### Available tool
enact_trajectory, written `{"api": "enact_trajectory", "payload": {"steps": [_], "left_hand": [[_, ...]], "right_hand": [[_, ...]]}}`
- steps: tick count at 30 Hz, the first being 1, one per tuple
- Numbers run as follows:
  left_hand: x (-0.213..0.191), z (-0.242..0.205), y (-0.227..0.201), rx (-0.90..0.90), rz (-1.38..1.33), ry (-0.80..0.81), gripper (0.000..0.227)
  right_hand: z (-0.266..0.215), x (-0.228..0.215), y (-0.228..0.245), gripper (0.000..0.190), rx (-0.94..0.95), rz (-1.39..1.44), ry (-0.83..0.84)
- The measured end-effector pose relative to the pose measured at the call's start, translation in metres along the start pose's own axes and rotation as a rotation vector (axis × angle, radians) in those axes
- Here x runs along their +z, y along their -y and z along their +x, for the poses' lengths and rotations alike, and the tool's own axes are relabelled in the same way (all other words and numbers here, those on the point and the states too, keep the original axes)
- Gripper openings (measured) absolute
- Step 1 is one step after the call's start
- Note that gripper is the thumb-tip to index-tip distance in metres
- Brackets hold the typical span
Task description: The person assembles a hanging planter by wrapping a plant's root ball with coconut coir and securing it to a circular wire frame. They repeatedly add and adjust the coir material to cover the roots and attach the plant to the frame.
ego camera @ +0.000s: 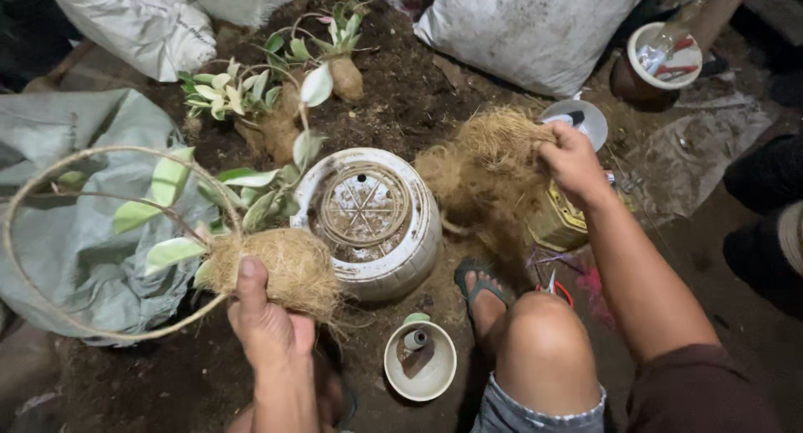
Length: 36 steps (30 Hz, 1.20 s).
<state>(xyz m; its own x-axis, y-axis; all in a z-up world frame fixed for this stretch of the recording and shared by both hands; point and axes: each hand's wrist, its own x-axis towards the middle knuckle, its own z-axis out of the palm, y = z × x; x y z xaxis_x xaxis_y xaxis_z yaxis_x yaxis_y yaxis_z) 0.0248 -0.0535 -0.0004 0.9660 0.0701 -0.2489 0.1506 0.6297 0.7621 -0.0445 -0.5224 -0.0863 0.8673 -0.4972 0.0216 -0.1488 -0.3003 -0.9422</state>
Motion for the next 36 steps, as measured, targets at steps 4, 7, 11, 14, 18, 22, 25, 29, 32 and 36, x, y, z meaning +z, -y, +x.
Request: {"api": "enact_trajectory", "payload": {"steps": [4,7,11,14,18,22,25,29,32,36], "left_hand": [[0.004,-0.003,0.01,-0.01,-0.062,0.139,0.07],[0.016,0.001,0.022,-0.021,-0.093,0.165,0.071],[0.025,0.015,0.038,-0.119,-0.114,0.129,0.066],[0.03,0.019,0.046,-0.172,-0.214,0.228,0.063],[0.03,0.011,0.049,-0.17,-0.17,0.414,0.064],[0.03,0.007,0.062,-0.126,-0.149,0.493,0.065],[0.029,0.006,0.078,-0.181,-0.11,0.443,0.064],[0.022,0.003,0.094,-0.19,-0.075,0.437,0.06],[0.019,0.003,0.095,-0.127,-0.043,0.465,0.061],[0.023,0.003,0.088,-0.173,0.019,0.515,0.054]], "right_hand": [[-0.003,0.004,0.014,0.039,0.087,0.276,0.158],[0.001,0.016,0.027,0.03,0.185,0.462,0.204],[0.0,0.047,0.04,0.022,0.228,0.456,0.159],[-0.003,0.061,0.057,0.02,0.248,0.437,0.26],[-0.015,0.071,0.079,0.018,0.233,0.276,0.353],[-0.028,0.081,0.093,0.019,0.224,0.303,0.427],[-0.038,0.096,0.103,0.025,0.132,0.321,0.43],[-0.052,0.112,0.114,0.049,-0.051,0.173,0.508],[-0.058,0.117,0.118,0.049,0.071,0.216,0.515],[-0.057,0.119,0.122,0.047,0.163,0.378,0.556]]}}
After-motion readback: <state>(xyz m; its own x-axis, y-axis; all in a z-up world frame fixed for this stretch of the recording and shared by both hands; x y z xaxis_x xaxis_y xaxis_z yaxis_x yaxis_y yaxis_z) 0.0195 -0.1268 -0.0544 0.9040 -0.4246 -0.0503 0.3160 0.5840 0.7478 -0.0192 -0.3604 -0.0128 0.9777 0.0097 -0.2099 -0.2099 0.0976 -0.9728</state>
